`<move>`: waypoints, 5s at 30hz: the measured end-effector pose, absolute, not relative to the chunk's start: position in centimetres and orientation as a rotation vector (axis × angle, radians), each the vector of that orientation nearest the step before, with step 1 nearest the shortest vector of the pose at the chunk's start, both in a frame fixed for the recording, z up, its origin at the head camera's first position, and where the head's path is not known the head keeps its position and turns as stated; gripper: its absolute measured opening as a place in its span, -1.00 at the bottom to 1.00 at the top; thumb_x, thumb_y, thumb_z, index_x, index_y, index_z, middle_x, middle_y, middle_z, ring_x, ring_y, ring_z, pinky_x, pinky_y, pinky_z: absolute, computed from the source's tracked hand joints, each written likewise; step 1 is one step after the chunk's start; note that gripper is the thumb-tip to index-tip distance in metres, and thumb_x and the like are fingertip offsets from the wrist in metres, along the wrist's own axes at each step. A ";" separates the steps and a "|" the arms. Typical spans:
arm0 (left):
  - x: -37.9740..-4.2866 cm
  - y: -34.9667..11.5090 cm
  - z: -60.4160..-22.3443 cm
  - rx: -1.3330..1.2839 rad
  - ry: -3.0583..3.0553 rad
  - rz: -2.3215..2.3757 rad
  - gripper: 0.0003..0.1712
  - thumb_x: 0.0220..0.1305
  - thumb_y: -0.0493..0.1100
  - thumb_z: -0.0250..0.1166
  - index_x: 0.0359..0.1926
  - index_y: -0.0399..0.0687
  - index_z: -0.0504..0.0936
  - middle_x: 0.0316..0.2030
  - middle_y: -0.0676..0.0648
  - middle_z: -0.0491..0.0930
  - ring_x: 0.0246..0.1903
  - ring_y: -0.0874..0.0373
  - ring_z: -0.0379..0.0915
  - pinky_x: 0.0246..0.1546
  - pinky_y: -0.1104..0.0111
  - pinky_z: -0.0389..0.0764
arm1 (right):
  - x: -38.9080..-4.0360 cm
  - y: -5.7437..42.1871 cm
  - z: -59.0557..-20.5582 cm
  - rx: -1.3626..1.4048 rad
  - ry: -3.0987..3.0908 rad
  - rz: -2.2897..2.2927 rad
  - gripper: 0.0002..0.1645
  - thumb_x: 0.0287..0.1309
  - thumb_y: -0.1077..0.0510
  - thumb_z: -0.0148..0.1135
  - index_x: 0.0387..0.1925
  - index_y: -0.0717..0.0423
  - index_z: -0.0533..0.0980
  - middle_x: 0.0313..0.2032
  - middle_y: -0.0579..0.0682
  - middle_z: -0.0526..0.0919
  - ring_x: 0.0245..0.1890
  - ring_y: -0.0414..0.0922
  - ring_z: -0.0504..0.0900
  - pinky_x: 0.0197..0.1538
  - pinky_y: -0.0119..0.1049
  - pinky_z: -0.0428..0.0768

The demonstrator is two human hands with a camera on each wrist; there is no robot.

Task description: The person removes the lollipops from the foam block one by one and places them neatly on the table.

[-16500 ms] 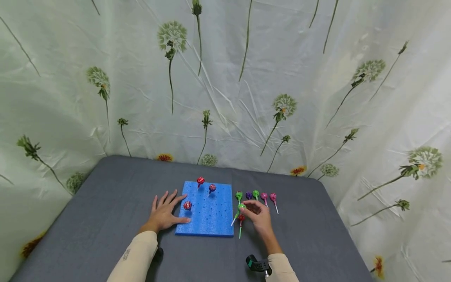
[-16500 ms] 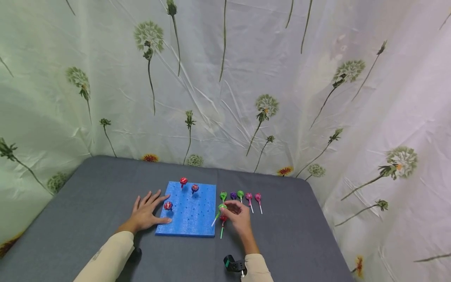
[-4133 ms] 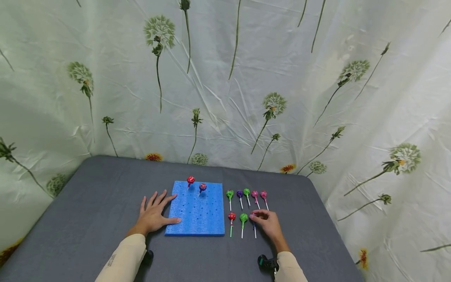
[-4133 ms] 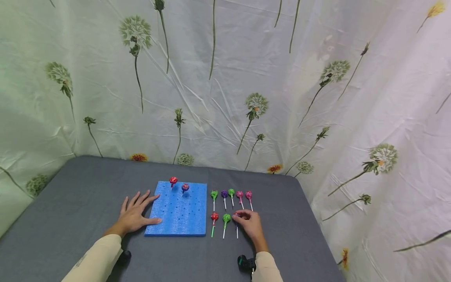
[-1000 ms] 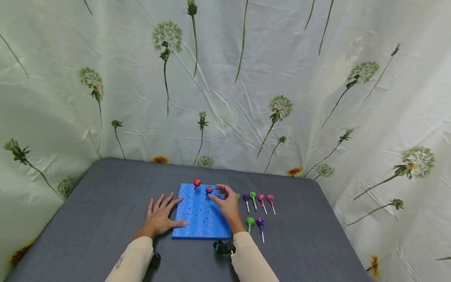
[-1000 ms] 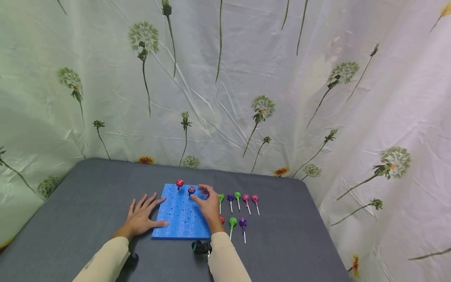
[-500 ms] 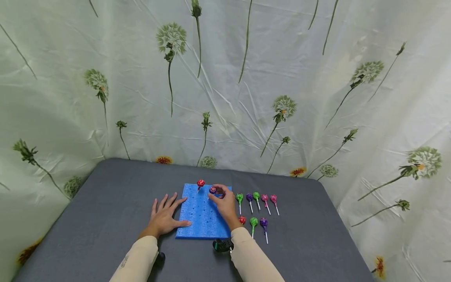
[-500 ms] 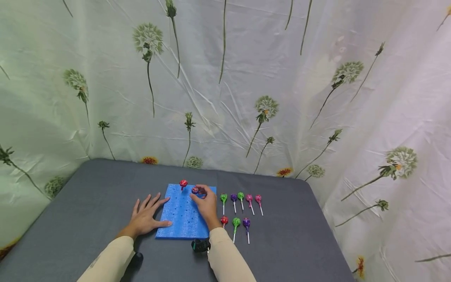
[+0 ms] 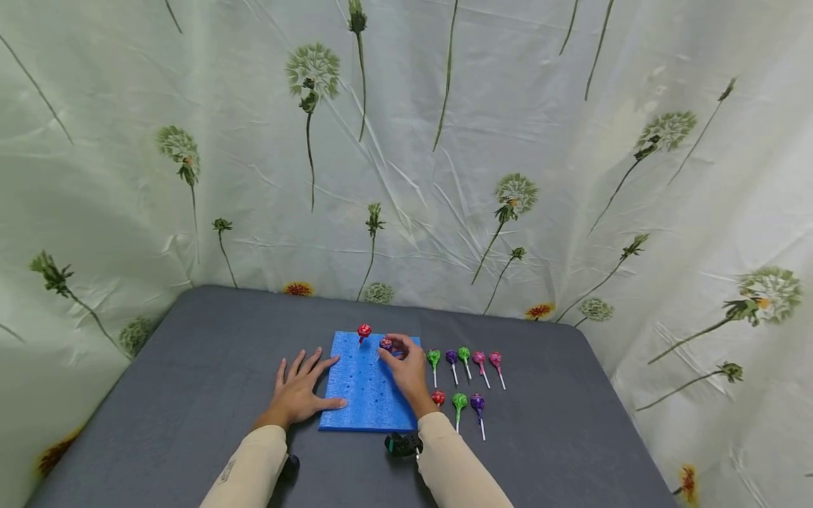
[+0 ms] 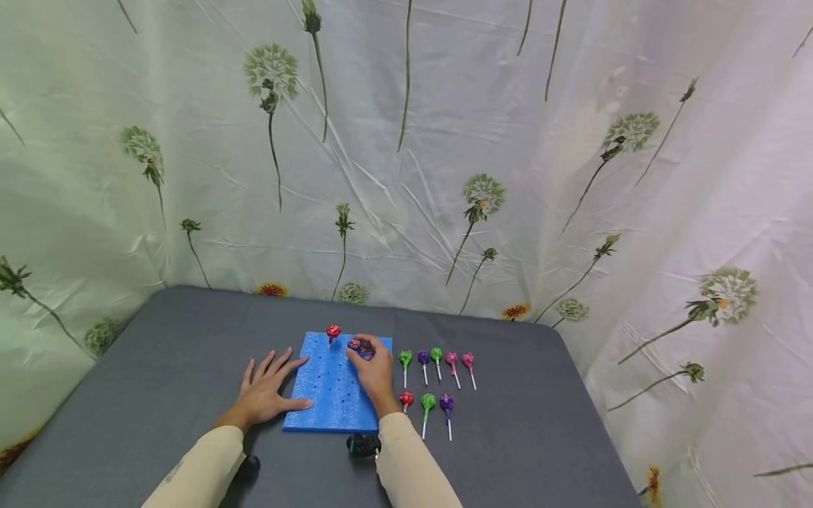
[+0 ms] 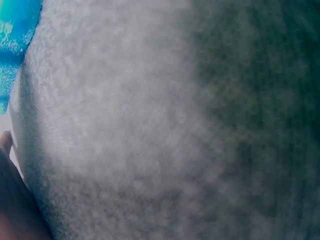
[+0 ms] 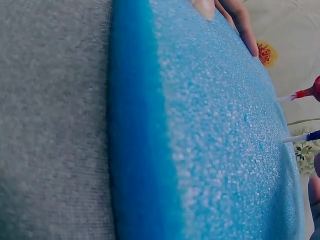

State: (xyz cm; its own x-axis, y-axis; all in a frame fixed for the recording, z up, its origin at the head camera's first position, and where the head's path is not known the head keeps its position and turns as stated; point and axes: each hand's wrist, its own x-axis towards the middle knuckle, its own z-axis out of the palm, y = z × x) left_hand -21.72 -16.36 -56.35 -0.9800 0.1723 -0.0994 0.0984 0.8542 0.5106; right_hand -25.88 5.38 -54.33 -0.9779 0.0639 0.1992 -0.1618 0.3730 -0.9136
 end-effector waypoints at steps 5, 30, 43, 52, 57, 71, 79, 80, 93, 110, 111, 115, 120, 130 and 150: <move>-21.7 -16.4 -56.2 0.219 2.881 0.787 0.15 -0.14 0.51 0.33 0.43 0.12 0.24 0.44 -0.31 0.05 0.43 -0.37 -0.29 0.31 -0.27 -0.44 | -25.6 5.5 -54.3 0.111 -2.441 1.645 -0.68 0.11 0.19 0.39 -0.08 0.16 0.61 -0.19 0.03 0.67 -0.22 -0.07 0.57 -0.17 -0.36 0.53; -22.0 -16.6 -56.9 0.221 2.883 0.797 0.17 -0.16 0.55 0.31 0.43 0.12 0.25 0.44 -0.31 0.03 0.42 -0.38 -0.32 0.31 -0.26 -0.49 | -25.0 6.2 -53.7 0.165 -2.437 1.639 -0.68 0.04 0.20 0.43 -0.13 0.19 0.64 -0.30 0.02 0.67 -0.34 -0.18 0.52 -0.25 -0.36 0.54; -21.9 -16.5 -56.8 0.220 2.897 0.795 0.17 -0.18 0.54 0.33 0.42 0.13 0.26 0.44 -0.31 0.05 0.42 -0.37 -0.29 0.31 -0.26 -0.45 | -24.7 6.0 -51.4 0.094 -2.380 1.684 -0.70 0.03 0.28 0.42 -0.15 0.27 0.64 -0.33 0.10 0.66 -0.34 -0.16 0.51 -0.30 -0.39 0.48; -21.8 -16.9 -56.6 0.240 2.904 0.841 0.16 -0.17 0.54 0.33 0.41 0.12 0.28 0.44 -0.32 0.05 0.42 -0.37 -0.28 0.31 -0.25 -0.46 | -23.2 6.2 -47.5 0.148 -2.337 1.767 -0.70 0.07 0.36 0.37 -0.13 0.41 0.59 -0.26 0.35 0.62 -0.33 -0.09 0.50 -0.29 -0.42 0.45; -21.7 -16.8 -56.4 0.242 2.892 0.839 0.16 -0.17 0.54 0.32 0.42 0.11 0.28 0.44 -0.32 0.04 0.42 -0.38 -0.29 0.31 -0.26 -0.46 | -22.7 6.7 -47.5 0.132 -2.354 1.794 -0.70 0.08 0.32 0.37 -0.13 0.39 0.59 -0.27 0.28 0.64 -0.35 -0.19 0.49 -0.29 -0.47 0.47; -21.9 -16.8 -56.7 0.238 2.875 0.827 0.16 -0.16 0.52 0.34 0.42 0.11 0.26 0.44 -0.33 0.03 0.41 -0.39 -0.30 0.29 -0.28 -0.48 | -20.7 8.5 -48.0 0.198 -2.494 1.830 -0.73 0.13 0.26 0.35 -0.14 0.34 0.63 -0.30 0.12 0.66 -0.33 -0.14 0.53 -0.29 -0.46 0.50; -21.9 -16.6 -56.6 0.243 2.859 0.824 0.18 -0.16 0.54 0.33 0.43 0.11 0.24 0.44 -0.33 0.02 0.41 -0.40 -0.31 0.29 -0.28 -0.49 | -19.9 9.9 -48.8 0.220 -2.484 1.867 -0.68 0.13 0.28 0.34 -0.10 0.40 0.59 -0.25 0.20 0.66 -0.31 -0.26 0.51 -0.25 -0.45 0.49; -21.9 -16.6 -56.6 0.246 2.860 0.827 0.17 -0.16 0.53 0.33 0.43 0.11 0.24 0.44 -0.33 0.02 0.41 -0.39 -0.31 0.29 -0.28 -0.49 | -19.8 10.0 -48.9 0.232 -2.477 1.872 -0.68 0.13 0.28 0.34 -0.10 0.40 0.58 -0.24 0.21 0.66 -0.30 -0.25 0.51 -0.24 -0.45 0.49; -21.4 -16.6 -56.6 0.272 2.875 0.867 0.15 -0.14 0.51 0.34 0.42 0.08 0.26 0.43 -0.33 0.04 0.41 -0.39 -0.29 0.29 -0.28 -0.47 | -18.8 12.3 -49.5 0.259 -2.460 1.914 -0.73 0.13 0.30 0.33 -0.12 0.34 0.60 -0.18 0.22 0.67 -0.27 -0.23 0.58 -0.15 -0.44 0.56; -21.6 -16.7 -56.6 0.252 2.879 0.831 0.17 -0.15 0.52 0.34 0.42 0.07 0.25 0.43 -0.35 0.03 0.40 -0.41 -0.29 0.29 -0.28 -0.47 | -18.9 15.3 -51.9 0.248 -2.355 2.040 -0.74 0.10 0.38 0.33 -0.14 0.43 0.59 -0.19 0.30 0.67 -0.29 -0.24 0.61 -0.20 -0.39 0.60; -21.6 -16.7 -56.6 0.255 2.877 0.837 0.17 -0.15 0.52 0.34 0.42 0.07 0.25 0.43 -0.35 0.03 0.41 -0.40 -0.30 0.29 -0.28 -0.48 | -19.0 15.5 -52.3 0.263 -2.332 2.046 -0.74 0.10 0.39 0.32 -0.14 0.44 0.59 -0.20 0.31 0.67 -0.30 -0.24 0.61 -0.22 -0.39 0.61; -21.6 -16.6 -56.4 0.260 2.865 0.850 0.17 -0.15 0.52 0.34 0.43 0.07 0.25 0.44 -0.34 0.02 0.41 -0.41 -0.31 0.28 -0.28 -0.48 | -19.3 16.2 -53.2 0.309 -2.270 2.055 -0.73 0.09 0.43 0.30 -0.14 0.52 0.55 -0.23 0.31 0.67 -0.32 -0.25 0.61 -0.26 -0.38 0.62; -21.7 -16.5 -56.4 0.254 2.866 0.847 0.17 -0.15 0.51 0.34 0.43 0.07 0.25 0.44 -0.35 0.01 0.41 -0.41 -0.31 0.28 -0.28 -0.49 | -19.1 16.6 -53.3 0.215 -2.235 2.079 -0.71 0.05 0.43 0.34 -0.16 0.53 0.54 -0.27 0.22 0.69 -0.32 -0.23 0.64 -0.22 -0.41 0.62; -21.5 -16.6 -56.6 0.241 2.857 0.851 0.17 -0.15 0.52 0.34 0.43 0.08 0.24 0.43 -0.35 0.02 0.40 -0.41 -0.31 0.28 -0.28 -0.49 | -18.6 18.0 -53.7 0.114 -2.261 2.023 -0.71 0.05 0.37 0.37 -0.17 0.46 0.58 -0.27 0.17 0.70 -0.32 -0.23 0.64 -0.22 -0.42 0.60; -21.7 -16.5 -56.3 0.242 2.865 0.836 0.18 -0.16 0.52 0.34 0.42 0.06 0.25 0.43 -0.37 0.01 0.40 -0.42 -0.32 0.28 -0.28 -0.51 | -17.5 22.8 -53.8 0.066 -2.337 2.011 -0.72 0.06 0.41 0.33 -0.17 0.51 0.56 -0.27 0.08 0.71 -0.32 -0.24 0.65 -0.22 -0.42 0.60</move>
